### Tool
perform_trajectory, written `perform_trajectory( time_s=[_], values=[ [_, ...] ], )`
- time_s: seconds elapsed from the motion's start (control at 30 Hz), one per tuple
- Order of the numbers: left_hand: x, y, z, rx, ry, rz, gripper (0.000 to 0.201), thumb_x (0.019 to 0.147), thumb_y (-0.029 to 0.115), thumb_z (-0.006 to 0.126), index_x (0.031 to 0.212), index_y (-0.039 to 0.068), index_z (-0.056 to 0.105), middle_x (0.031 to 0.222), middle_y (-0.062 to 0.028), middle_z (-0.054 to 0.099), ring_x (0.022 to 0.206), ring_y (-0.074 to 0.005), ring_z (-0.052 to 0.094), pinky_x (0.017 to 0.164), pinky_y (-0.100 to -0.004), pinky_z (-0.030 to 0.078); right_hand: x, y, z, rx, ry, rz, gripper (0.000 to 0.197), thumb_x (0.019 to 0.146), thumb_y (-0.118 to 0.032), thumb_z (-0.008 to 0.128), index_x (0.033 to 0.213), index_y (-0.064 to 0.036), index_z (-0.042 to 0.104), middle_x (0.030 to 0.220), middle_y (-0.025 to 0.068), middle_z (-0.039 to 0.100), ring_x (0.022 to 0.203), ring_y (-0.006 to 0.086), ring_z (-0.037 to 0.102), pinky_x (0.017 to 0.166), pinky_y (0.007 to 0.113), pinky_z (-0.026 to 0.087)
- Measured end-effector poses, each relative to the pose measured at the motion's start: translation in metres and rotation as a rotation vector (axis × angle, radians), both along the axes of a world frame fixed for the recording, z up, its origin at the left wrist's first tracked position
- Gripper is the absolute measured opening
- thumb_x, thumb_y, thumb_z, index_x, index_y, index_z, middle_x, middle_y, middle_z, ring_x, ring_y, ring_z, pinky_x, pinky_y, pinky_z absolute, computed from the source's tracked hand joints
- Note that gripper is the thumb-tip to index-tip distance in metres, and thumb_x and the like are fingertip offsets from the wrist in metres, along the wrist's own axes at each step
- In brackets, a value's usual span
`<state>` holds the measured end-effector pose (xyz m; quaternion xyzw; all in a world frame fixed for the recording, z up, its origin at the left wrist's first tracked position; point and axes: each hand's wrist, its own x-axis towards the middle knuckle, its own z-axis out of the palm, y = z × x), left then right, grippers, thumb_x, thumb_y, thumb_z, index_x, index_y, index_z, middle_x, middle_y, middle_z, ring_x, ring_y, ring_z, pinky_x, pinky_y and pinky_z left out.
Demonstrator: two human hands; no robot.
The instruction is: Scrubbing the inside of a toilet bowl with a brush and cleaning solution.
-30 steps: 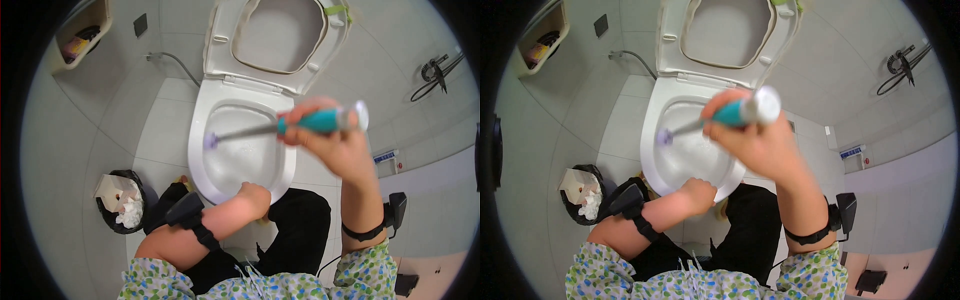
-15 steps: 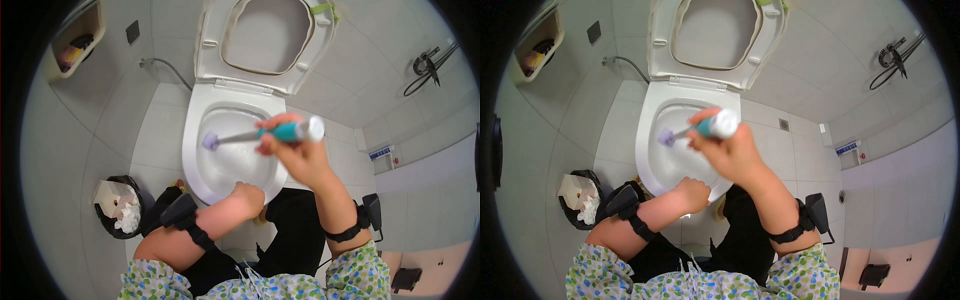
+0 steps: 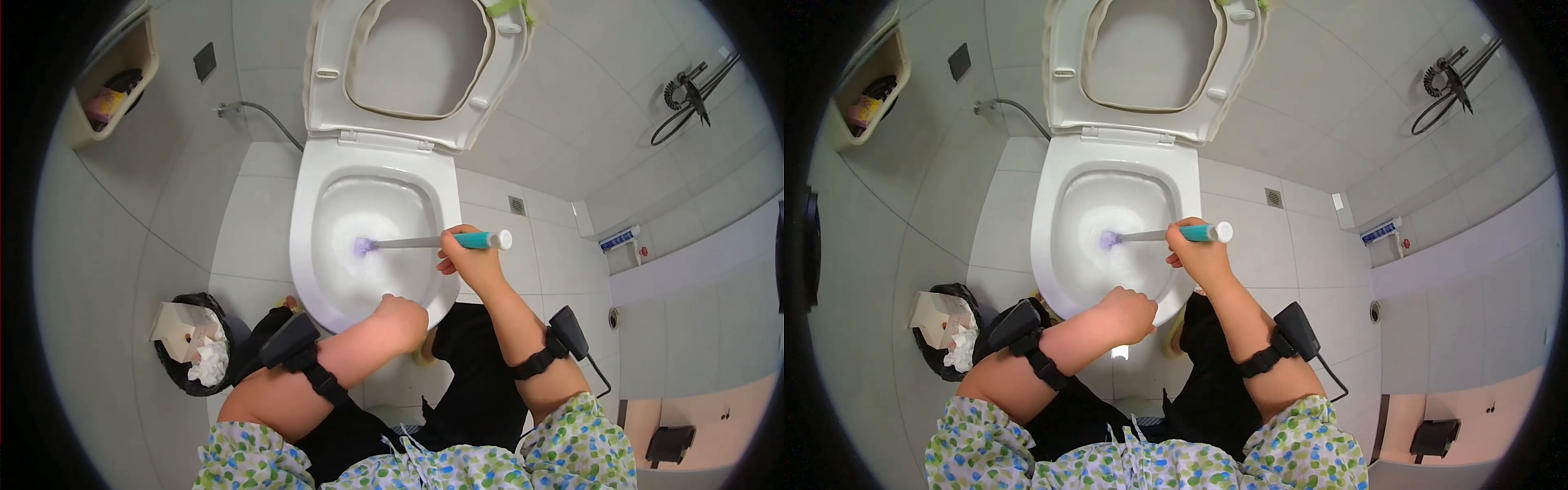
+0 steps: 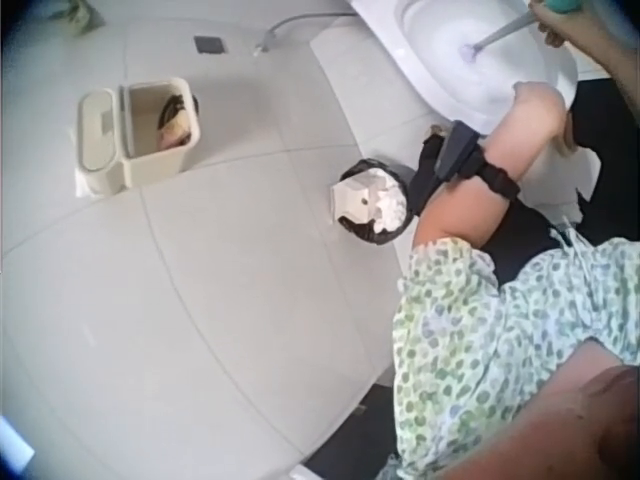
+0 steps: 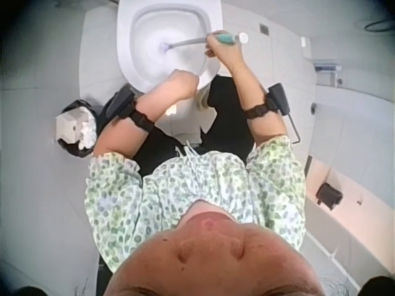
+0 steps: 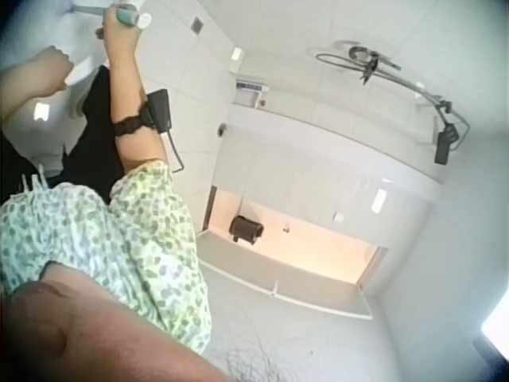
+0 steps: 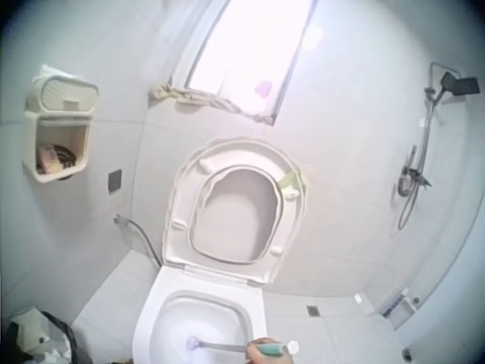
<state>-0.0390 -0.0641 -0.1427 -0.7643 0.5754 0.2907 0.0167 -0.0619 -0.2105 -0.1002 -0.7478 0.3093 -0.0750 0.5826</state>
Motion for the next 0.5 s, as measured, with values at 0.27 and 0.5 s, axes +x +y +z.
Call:
perform_trajectory(
  time_s=[0.27,0.5],
  values=[
    [0.0,0.002,-0.007,0.018,-0.002,0.027,0.036,0.086,0.038,0.058,0.098,0.004,0.062,0.092,-0.0119,0.066,0.091,-0.0289,0.062,0.08,-0.0385,0.045,-0.02,-0.048,0.117,-0.832,-0.225,0.83,0.017,0.079,-0.006,0.068,0.095,-0.003,0.065,0.085,0.0099,0.066,0.078,0.0191,0.066,0.068,0.027,0.053],
    [0.002,-0.001,-0.004,-0.014,-0.011,0.012,0.036,0.086,0.038,0.058,0.093,0.003,0.064,0.089,-0.0128,0.066,0.089,-0.0305,0.063,0.077,-0.0401,0.047,-0.047,-0.043,0.16,-0.899,-0.151,1.148,0.018,0.074,-0.006,0.066,0.091,-0.0027,0.065,0.084,0.0132,0.065,0.073,0.0281,0.063,0.067,0.035,0.051]
  ],
)
